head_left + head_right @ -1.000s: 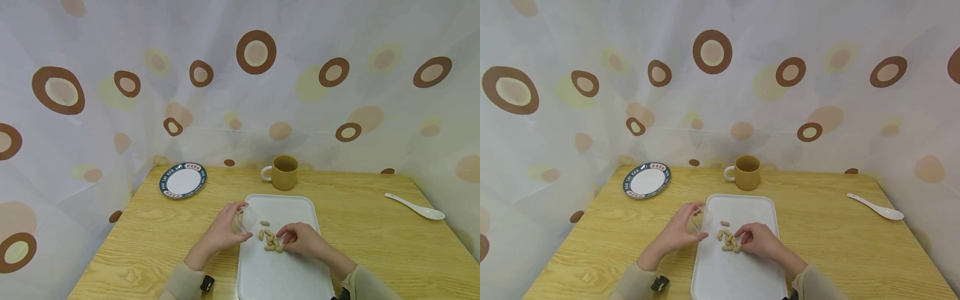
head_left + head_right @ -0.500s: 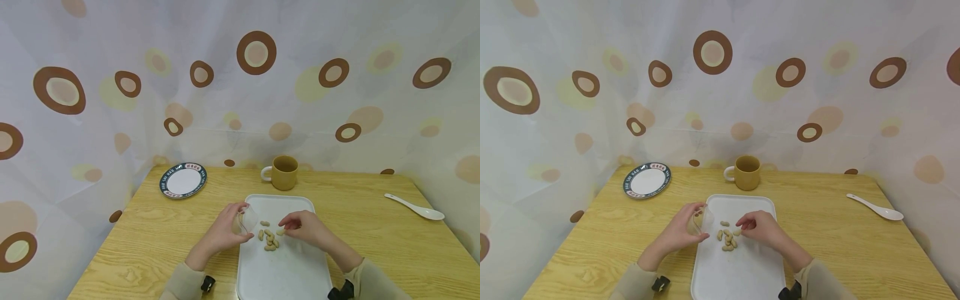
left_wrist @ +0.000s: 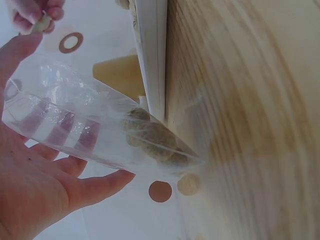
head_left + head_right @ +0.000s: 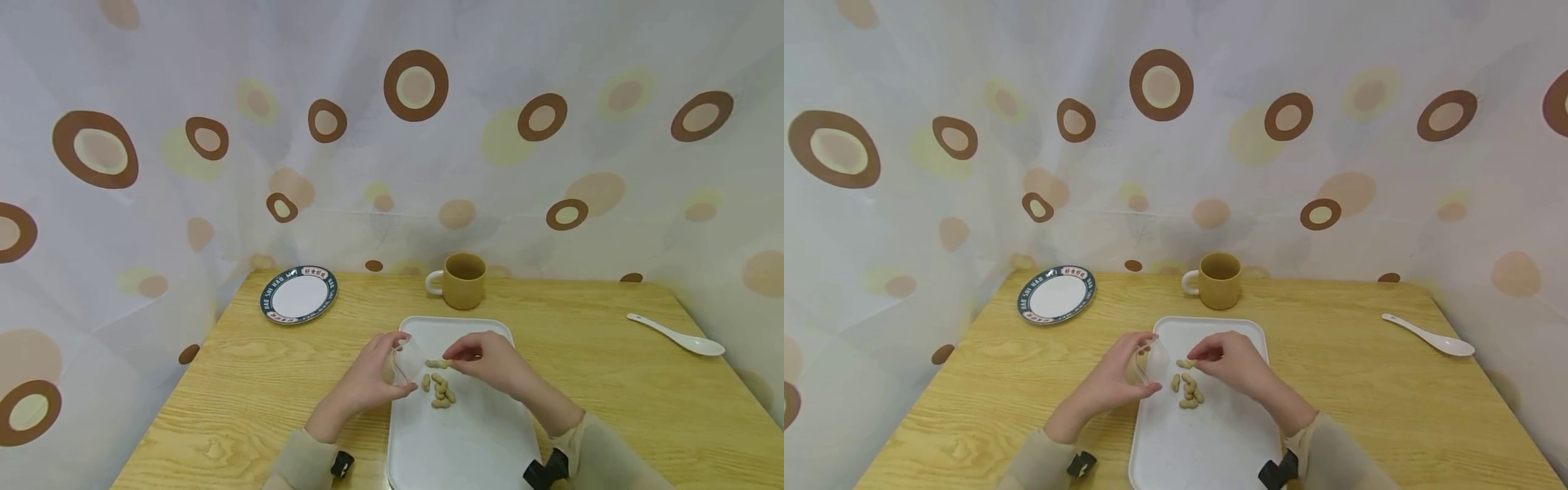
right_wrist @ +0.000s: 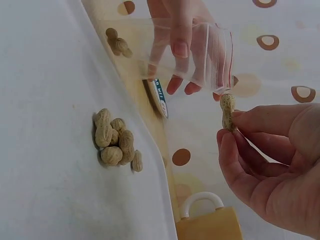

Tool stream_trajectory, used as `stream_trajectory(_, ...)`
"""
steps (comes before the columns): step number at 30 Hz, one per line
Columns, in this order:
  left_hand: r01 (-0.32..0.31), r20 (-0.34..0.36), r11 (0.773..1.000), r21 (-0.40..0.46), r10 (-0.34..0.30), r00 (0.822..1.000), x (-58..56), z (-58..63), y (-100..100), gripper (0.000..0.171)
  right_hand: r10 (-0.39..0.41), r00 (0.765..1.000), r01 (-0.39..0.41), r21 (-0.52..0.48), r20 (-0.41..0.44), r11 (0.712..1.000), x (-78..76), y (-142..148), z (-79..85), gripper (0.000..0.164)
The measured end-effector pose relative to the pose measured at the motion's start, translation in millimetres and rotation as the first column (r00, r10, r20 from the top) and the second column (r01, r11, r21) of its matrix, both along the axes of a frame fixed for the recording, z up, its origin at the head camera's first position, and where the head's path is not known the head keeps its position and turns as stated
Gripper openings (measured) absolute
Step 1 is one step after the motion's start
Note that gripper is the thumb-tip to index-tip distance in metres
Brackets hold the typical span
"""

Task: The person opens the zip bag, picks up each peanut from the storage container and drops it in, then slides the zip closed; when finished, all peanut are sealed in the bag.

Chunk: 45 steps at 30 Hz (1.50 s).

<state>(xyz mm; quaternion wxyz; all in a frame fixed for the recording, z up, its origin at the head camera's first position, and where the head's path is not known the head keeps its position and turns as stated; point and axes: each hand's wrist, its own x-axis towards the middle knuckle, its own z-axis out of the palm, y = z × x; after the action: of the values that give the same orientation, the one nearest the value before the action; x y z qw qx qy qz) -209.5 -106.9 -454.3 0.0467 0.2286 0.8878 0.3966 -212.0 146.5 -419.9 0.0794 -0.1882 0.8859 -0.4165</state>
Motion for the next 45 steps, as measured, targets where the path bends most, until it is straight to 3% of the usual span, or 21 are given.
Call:
stream_trajectory(16, 0.008, -0.015, 1.000, 0.001, -0.008, 1.000, 0.2, -1.7, 1, 0.075, -0.007, 0.998, 0.005, -0.019, -0.059, 1.000, -0.5, -31, 18.0, 0.008)
stream_trajectory(24, 0.018, -0.038, 1.000, -0.011, -0.018, 0.999, 1.1, -1.8, 2, 0.075, 0.038, 0.998, -0.039, -0.040, -0.040, 0.998, -1.4, -39, 18.2, 0.011)
stream_trajectory(45, 0.011, -0.032, 1.000, -0.005, -0.011, 0.999, 0.4, 2.1, 0, 0.075, -0.030, 0.999, 0.030, -0.017, 0.016, 0.999, -4.6, -24, 8.9, 0.017)
